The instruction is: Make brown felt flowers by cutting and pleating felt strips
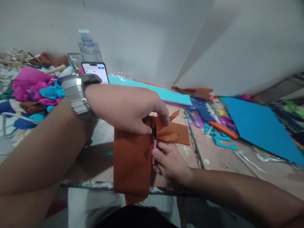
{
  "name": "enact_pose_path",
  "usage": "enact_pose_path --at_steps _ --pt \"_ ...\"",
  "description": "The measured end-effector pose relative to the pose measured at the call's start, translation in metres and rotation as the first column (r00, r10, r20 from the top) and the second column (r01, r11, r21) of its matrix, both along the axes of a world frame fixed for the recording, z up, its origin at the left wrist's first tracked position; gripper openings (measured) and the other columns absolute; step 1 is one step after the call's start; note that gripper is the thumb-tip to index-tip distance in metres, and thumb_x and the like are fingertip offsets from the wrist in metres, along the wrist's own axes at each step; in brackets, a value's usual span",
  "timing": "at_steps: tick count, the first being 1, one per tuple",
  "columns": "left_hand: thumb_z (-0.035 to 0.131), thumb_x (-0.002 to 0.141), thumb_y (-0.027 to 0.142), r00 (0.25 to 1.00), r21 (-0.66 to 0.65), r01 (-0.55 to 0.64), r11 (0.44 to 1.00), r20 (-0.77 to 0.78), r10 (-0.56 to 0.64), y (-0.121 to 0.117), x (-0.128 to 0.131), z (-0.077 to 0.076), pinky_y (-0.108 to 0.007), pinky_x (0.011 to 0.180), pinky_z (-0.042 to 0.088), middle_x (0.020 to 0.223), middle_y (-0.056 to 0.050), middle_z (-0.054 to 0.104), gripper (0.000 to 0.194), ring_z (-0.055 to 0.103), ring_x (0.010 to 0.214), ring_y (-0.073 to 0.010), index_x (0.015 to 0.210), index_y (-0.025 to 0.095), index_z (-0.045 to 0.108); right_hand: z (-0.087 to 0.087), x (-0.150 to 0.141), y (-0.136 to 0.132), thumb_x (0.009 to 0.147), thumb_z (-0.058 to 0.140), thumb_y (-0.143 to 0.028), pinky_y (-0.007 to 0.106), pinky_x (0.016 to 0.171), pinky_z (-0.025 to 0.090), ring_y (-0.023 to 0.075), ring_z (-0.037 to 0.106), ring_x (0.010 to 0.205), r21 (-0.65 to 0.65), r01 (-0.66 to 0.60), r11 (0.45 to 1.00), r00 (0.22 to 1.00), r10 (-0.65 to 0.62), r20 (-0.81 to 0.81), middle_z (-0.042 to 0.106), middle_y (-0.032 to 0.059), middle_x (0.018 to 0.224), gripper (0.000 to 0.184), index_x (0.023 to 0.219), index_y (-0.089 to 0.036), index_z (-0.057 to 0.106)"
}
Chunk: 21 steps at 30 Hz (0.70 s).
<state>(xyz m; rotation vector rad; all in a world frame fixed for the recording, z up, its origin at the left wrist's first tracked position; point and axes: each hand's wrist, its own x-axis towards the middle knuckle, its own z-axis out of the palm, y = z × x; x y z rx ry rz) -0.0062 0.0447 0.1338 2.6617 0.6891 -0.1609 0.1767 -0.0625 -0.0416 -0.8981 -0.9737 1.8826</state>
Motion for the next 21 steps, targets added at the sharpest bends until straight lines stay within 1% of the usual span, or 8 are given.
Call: enact_pose_path --at_steps 4,6,13,17,21 --pt "0.064 0.093 0.025 1.000 -0.004 -0.008 1.000 0.013 0.008 0.0003 0.0005 0.0004 -0.017 0.076 0.045 0.099 0.003 0.076 0.039 0.066 0.080 -0.0090 0.131 0.028 0.072 -0.0004 0.0003 -0.0011 0.081 0.085 -0.061 0.014 0.040 0.035 0.0025 0.043 0.045 0.005 0.010 1.000 0.999 -0.010 0.032 0.053 -0.0066 0.064 0.048 0.086 -0.016 0.067" --pt "0.065 0.093 0.023 1.000 0.004 -0.007 1.000 0.016 0.007 -0.0001 0.0007 0.0006 -0.016 0.073 0.044 0.099 0.004 0.076 0.039 0.066 0.079 -0.0086 0.130 0.029 0.072 -0.0014 0.0007 -0.0015 0.082 0.084 -0.061 0.015 0.040 0.036 0.0026 0.044 0.045 0.008 0.008 1.000 0.999 -0.008 0.036 0.053 -0.0067 0.064 0.049 0.085 -0.017 0.066" --pt "0.066 0.094 0.022 0.999 0.025 0.013 1.000 0.043 -0.014 -0.0003 0.0012 0.0007 -0.014 0.073 0.043 0.105 0.006 0.077 0.034 0.064 0.078 -0.0060 0.127 0.029 0.073 -0.0029 0.0007 -0.0012 0.084 0.084 -0.061 0.014 0.039 0.036 0.0022 0.043 0.045 0.026 0.001 1.000 1.000 -0.002 0.020 0.053 -0.0068 0.064 0.047 0.086 -0.017 0.068" --pt "0.066 0.094 0.024 0.999 0.026 0.011 1.000 0.034 -0.012 -0.0004 0.0009 0.0008 -0.014 0.074 0.042 0.099 0.007 0.076 0.035 0.063 0.076 -0.0054 0.128 0.029 0.073 -0.0006 0.0008 -0.0013 0.083 0.084 -0.061 0.014 0.040 0.037 0.0024 0.044 0.046 0.024 0.007 1.000 0.999 -0.008 0.034 0.053 -0.0065 0.064 0.047 0.085 -0.017 0.068" --pt "0.062 0.095 0.028 1.000 0.032 -0.008 0.999 0.021 0.008 -0.0012 0.0008 0.0006 -0.018 0.083 0.045 0.102 0.006 0.076 0.038 0.063 0.080 -0.0062 0.132 0.027 0.072 0.0015 0.0008 -0.0015 0.081 0.086 -0.060 0.014 0.041 0.037 0.0029 0.044 0.047 0.013 0.015 1.000 0.999 -0.015 0.029 0.053 -0.0064 0.064 0.047 0.085 -0.017 0.069"
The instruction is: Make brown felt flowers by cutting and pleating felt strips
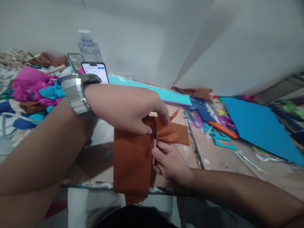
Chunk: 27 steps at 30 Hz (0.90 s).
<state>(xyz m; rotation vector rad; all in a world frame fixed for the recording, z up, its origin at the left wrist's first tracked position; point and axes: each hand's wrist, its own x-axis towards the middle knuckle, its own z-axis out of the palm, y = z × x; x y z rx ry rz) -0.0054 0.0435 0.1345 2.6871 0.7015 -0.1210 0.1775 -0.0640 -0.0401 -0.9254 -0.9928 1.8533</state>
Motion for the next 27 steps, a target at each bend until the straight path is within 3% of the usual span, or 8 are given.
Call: enact_pose_path --at_steps 10,14,21,27 --pt "0.059 0.097 0.030 0.999 -0.001 0.003 1.000 -0.039 -0.003 -0.0006 -0.0001 0.0004 -0.022 0.091 0.044 0.109 0.006 0.076 0.042 0.064 0.087 -0.0078 0.139 0.029 0.067 -0.0008 0.0004 0.0004 0.079 0.087 -0.061 0.013 0.041 0.038 0.0028 0.046 0.045 -0.001 0.008 1.000 1.000 -0.008 -0.023 0.054 -0.0067 0.063 0.049 0.094 -0.017 0.071" --pt "0.063 0.096 0.025 0.999 -0.003 0.027 1.000 -0.039 -0.028 -0.0018 0.0017 0.0004 -0.019 0.083 0.044 0.102 0.006 0.077 0.037 0.063 0.081 -0.0074 0.132 0.028 0.070 0.0003 0.0009 0.0012 0.082 0.086 -0.059 0.014 0.042 0.039 0.0029 0.047 0.046 0.030 0.018 0.999 1.000 -0.018 -0.007 0.054 -0.0063 0.064 0.047 0.086 -0.016 0.068" --pt "0.068 0.090 0.019 1.000 -0.061 0.025 0.998 -0.003 -0.025 -0.0009 0.0041 0.0012 -0.022 0.072 0.046 0.100 0.002 0.079 0.038 0.068 0.078 -0.0150 0.125 0.031 0.075 -0.0005 0.0003 0.0020 0.085 0.083 -0.058 0.015 0.040 0.038 0.0037 0.046 0.046 0.039 0.028 0.999 1.000 -0.028 0.000 0.054 -0.0054 0.064 0.044 0.084 -0.017 0.067" --pt "0.066 0.091 0.014 0.999 -0.072 0.039 0.997 0.016 -0.038 -0.0059 0.0044 0.0045 -0.020 0.067 0.041 0.098 0.002 0.078 0.036 0.064 0.076 -0.0127 0.123 0.026 0.076 0.0039 -0.0008 0.0025 0.082 0.086 -0.058 0.014 0.041 0.038 0.0037 0.045 0.048 0.016 0.048 0.999 0.999 -0.048 -0.011 0.052 -0.0056 0.063 0.047 0.078 -0.016 0.065"
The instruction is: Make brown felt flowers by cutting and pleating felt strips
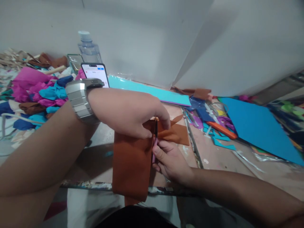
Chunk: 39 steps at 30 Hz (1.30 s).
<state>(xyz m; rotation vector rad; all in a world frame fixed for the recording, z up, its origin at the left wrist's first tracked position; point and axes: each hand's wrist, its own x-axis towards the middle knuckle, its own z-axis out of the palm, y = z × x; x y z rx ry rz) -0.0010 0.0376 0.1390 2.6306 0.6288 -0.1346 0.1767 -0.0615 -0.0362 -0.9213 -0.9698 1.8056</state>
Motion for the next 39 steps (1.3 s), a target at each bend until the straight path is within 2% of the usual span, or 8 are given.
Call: enact_pose_path --at_steps 9,19,23,25,28,30,35,39 --pt "0.068 0.088 0.021 0.999 0.015 -0.009 1.000 -0.036 0.010 0.004 0.002 -0.004 -0.026 0.081 0.050 0.100 0.000 0.081 0.041 0.071 0.083 -0.0182 0.126 0.032 0.075 0.002 0.001 0.000 0.080 0.086 -0.061 0.014 0.041 0.037 0.0035 0.046 0.047 -0.018 0.002 1.000 0.999 -0.001 0.032 0.054 -0.0053 0.061 0.049 0.079 -0.016 0.066" --pt "0.067 0.088 0.024 0.999 0.043 -0.031 0.999 -0.020 0.031 0.005 -0.003 -0.002 -0.026 0.080 0.052 0.104 0.002 0.080 0.044 0.072 0.084 -0.0169 0.131 0.033 0.073 -0.002 0.003 -0.004 0.084 0.082 -0.063 0.017 0.045 0.038 0.0065 0.044 0.052 -0.004 -0.056 0.998 0.998 0.056 0.017 0.053 -0.0052 0.065 0.046 0.094 -0.019 0.071" --pt "0.063 0.091 0.019 0.991 0.093 -0.087 0.992 0.107 0.077 0.002 -0.010 0.006 -0.022 0.078 0.051 0.110 0.002 0.079 0.044 0.071 0.083 -0.0124 0.134 0.028 0.071 -0.005 0.005 -0.012 0.096 0.071 -0.058 0.024 0.073 0.055 0.0117 0.062 0.077 0.055 -0.101 0.993 0.995 0.100 0.016 0.068 0.0022 0.091 0.041 0.115 -0.022 0.071" --pt "0.065 0.088 0.013 0.977 0.097 -0.103 0.990 0.198 0.082 0.000 -0.014 0.010 -0.018 0.076 0.051 0.113 0.002 0.080 0.045 0.072 0.084 -0.0101 0.131 0.024 0.073 -0.002 0.006 -0.016 0.097 0.072 -0.055 0.031 0.090 0.057 0.0155 0.068 0.094 0.068 -0.156 0.985 0.986 0.159 -0.045 0.072 0.0061 0.109 0.041 0.122 -0.023 0.069" --pt "0.067 0.086 0.009 0.941 0.137 -0.172 0.976 0.317 0.121 -0.005 -0.019 0.019 -0.016 0.076 0.053 0.118 0.002 0.080 0.045 0.074 0.087 -0.0096 0.128 0.022 0.074 0.006 0.008 -0.018 0.089 0.083 -0.047 0.034 0.094 0.058 0.0186 0.072 0.100 0.076 -0.331 0.940 0.939 0.337 -0.070 0.075 0.0078 0.114 0.049 0.128 -0.022 0.067" --pt "0.069 0.086 0.009 0.909 0.173 -0.244 0.954 0.383 0.163 -0.008 -0.023 0.027 -0.018 0.080 0.054 0.122 0.002 0.079 0.044 0.074 0.090 -0.0102 0.127 0.022 0.075 0.011 0.009 -0.018 0.084 0.088 -0.042 0.033 0.092 0.059 0.0194 0.074 0.100 0.056 -0.400 0.915 0.917 0.399 0.023 0.077 0.0082 0.113 0.049 0.125 -0.020 0.070" --pt "0.071 0.089 0.020 0.813 0.190 -0.448 0.874 0.494 0.309 -0.017 -0.042 0.047 -0.027 0.087 0.056 0.116 -0.001 0.079 0.038 0.072 0.092 -0.0130 0.127 0.023 0.077 0.021 0.014 -0.018 0.088 0.082 -0.049 0.034 0.082 0.062 0.0223 0.076 0.095 0.027 -0.370 0.929 0.908 0.355 0.224 0.081 0.0081 0.109 0.038 0.112 -0.020 0.078" --pt "0.068 0.091 0.033 0.621 0.170 -0.695 0.699 0.632 0.464 -0.017 -0.075 0.048 -0.039 0.090 0.057 0.090 -0.004 0.077 0.032 0.063 0.082 -0.0149 0.115 0.016 0.082 0.048 0.037 -0.018 0.075 0.092 -0.046 0.038 0.076 0.063 0.0259 0.077 0.088 0.053 -0.339 0.939 0.901 0.307 0.306 0.082 0.0083 0.101 0.040 0.106 -0.023 0.082"
